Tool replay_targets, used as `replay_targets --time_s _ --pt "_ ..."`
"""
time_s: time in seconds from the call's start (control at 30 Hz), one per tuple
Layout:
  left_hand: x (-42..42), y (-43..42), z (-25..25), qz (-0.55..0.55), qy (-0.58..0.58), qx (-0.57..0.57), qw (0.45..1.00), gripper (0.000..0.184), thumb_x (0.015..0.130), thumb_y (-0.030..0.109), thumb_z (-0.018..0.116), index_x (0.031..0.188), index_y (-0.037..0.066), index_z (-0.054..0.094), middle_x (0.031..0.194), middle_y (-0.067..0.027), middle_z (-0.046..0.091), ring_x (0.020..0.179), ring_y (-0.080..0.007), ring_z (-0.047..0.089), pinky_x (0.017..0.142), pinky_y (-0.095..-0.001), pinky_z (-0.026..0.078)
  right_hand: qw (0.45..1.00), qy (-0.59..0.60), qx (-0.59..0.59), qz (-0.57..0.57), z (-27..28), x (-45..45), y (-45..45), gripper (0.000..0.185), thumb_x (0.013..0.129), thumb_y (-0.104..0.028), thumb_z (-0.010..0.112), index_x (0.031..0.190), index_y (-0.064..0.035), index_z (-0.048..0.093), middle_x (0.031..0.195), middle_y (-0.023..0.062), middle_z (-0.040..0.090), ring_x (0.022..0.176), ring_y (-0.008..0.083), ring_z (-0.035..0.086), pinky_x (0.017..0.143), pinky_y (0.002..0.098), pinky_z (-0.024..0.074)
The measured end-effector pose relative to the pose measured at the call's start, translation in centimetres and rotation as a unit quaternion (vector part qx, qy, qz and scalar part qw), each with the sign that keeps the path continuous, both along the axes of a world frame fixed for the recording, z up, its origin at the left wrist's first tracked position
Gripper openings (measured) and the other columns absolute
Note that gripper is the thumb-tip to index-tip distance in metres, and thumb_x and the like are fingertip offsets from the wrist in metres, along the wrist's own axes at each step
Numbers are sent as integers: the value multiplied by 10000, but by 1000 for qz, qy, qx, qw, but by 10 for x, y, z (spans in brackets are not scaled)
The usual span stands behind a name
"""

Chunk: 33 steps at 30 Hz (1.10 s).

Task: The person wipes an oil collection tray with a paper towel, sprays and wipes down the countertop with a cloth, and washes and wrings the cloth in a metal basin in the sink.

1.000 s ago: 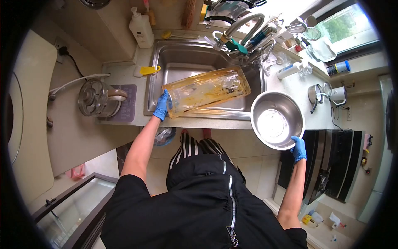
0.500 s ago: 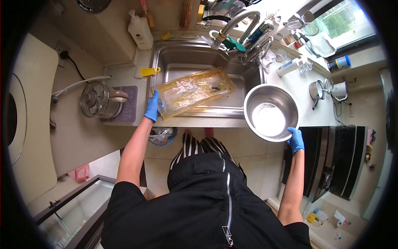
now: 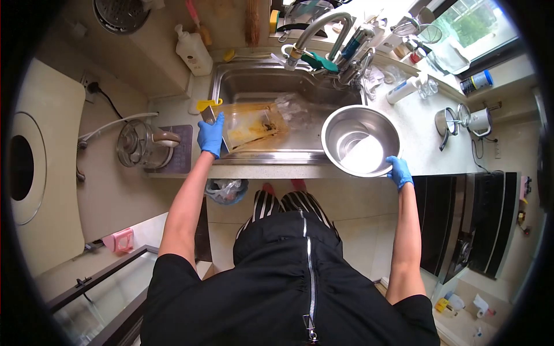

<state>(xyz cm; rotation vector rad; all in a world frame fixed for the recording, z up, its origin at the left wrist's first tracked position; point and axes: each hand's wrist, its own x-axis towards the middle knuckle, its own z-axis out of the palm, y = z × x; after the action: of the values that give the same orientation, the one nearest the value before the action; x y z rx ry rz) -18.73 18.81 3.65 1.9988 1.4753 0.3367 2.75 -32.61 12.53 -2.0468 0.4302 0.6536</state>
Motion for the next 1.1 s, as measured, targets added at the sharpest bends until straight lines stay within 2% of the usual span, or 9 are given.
replay_targets --time_s 0.07,0.17,0.27,0.43,0.5,0.63,0.83,1.07,1.1 --pt "5 -21 37 -19 11 36 999 735 677 606 590 1011 -26 423 835 -242 603 726 -368 602 641 -425 456 1000 4 -2 8 -14 12 6 244 729 -214 544 762 24 587 572 83 553 388 127 475 347 233 394" --pt "10 -54 80 -122 -55 101 986 598 696 513 639 983 36 420 792 -159 596 694 -343 594 605 -418 465 999 -1 5 40 -29 30 20 259 718 -204 546 726 52 587 583 123 579 424 161 549 370 250 450" --pt "14 -81 98 -184 -57 179 965 600 678 488 670 978 32 421 771 -131 581 661 -329 588 584 -405 467 999 6 0 54 -32 46 36 259 708 -198 555 730 58 586 577 123 576 419 171 553 368 264 457" --pt "12 -104 103 -235 -26 274 932 622 643 521 680 975 58 432 823 -112 565 664 -297 587 572 -385 477 995 -33 -34 88 -39 72 50 263 701 -198 557 702 64 581 574 150 577 418 206 563 395 299 484" --pt "10 -109 103 -251 -29 335 908 601 631 511 693 980 87 449 820 -75 578 621 -271 588 538 -356 476 992 -38 -34 115 -40 82 52 271 705 -200 550 704 69 583 579 159 581 425 210 570 401 305 488" --pt "4 -116 104 -276 -11 341 899 611 627 497 698 1004 82 453 858 -79 573 675 -258 592 552 -340 480 985 -58 -43 155 -44 95 53 281 707 -198 537 717 79 588 580 176 586 438 224 584 418 317 501" --pt "-7 -126 104 -338 -54 407 847 720 592 452 732 1121 68 431 895 -72 572 741 -238 595 608 -313 495 985 -57 -45 159 -56 106 53 284 696 -190 531 705 86 596 567 184 585 440 234 588 430 321 510" --pt "-10 -130 102 -379 -39 411 828 720 591 428 733 1135 68 427 950 -86 580 748 -240 596 624 -321 493 976 -73 -55 197 -59 108 53 312 686 -209 524 677 94 599 556 198 579 453 244 595 465 331 515" --pt "-8 -132 103 -391 -40 405 825 659 592 406 730 1080 67 446 967 -98 570 794 -251 587 665 -332 484 975 -73 -52 203 -56 107 54 320 685 -216 525 673 95 598 556 202 578 460 244 598 474 331 516"
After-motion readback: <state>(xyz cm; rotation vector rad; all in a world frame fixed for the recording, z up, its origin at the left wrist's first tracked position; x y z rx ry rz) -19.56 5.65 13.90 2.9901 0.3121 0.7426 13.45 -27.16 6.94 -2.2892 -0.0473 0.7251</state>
